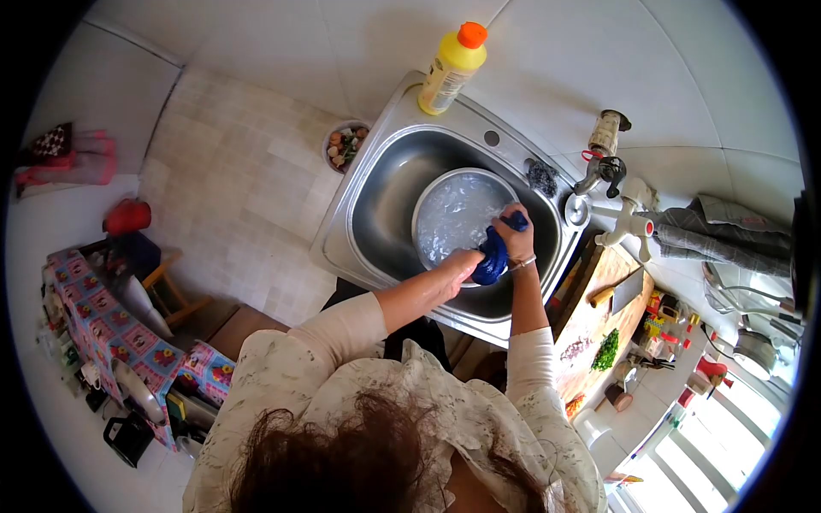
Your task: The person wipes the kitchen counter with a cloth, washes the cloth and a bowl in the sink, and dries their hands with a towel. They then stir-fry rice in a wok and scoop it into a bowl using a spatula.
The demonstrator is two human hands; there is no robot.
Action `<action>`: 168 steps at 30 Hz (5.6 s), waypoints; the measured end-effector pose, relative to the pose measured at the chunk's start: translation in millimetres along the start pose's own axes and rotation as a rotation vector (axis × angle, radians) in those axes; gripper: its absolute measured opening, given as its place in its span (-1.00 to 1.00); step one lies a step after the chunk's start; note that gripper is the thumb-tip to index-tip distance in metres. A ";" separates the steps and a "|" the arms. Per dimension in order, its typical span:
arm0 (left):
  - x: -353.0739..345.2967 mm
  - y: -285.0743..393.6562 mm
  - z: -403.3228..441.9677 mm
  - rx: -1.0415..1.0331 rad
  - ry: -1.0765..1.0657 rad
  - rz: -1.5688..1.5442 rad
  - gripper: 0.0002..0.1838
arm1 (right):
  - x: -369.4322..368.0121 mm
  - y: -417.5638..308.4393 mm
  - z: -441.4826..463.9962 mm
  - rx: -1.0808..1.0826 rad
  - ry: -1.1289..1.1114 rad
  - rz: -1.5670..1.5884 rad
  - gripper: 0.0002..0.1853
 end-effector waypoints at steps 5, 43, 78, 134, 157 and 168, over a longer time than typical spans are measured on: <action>-6.9 27.1 -8.9 -0.479 0.274 1.000 -0.81 | -8.8 -13.2 2.2 0.033 0.059 -0.658 -0.78; -30.4 34.5 -15.8 -0.128 -0.256 -0.737 -0.73 | -6.3 -84.5 -100.6 0.397 0.645 -0.397 -0.76; -70.6 12.4 -49.1 -1.753 -1.308 1.972 -0.85 | -30.3 -77.7 -18.7 -0.594 -0.500 0.056 -0.52; -80.4 86.5 -118.1 -1.398 -0.360 0.607 -0.73 | 7.8 -113.0 -68.0 -0.368 -0.151 0.748 -0.79; -46.6 38.4 -63.7 -1.846 -0.927 1.614 -0.87 | -35.0 -52.2 -34.3 -0.961 -0.647 0.531 -0.85; -6.2 86.7 -50.5 -1.153 -0.290 0.926 -0.47 | -15.7 -49.0 -26.9 -0.745 -0.161 0.790 -0.43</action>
Point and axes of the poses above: each hand's wrist, its own z-axis towards the middle knuckle, its own x-axis out of the back of the hand, y = z × x, the point moved 3 cm from there along z, towards the middle knuckle, and after that the axes turned 10 degrees about -z, right-handed, at the moved point
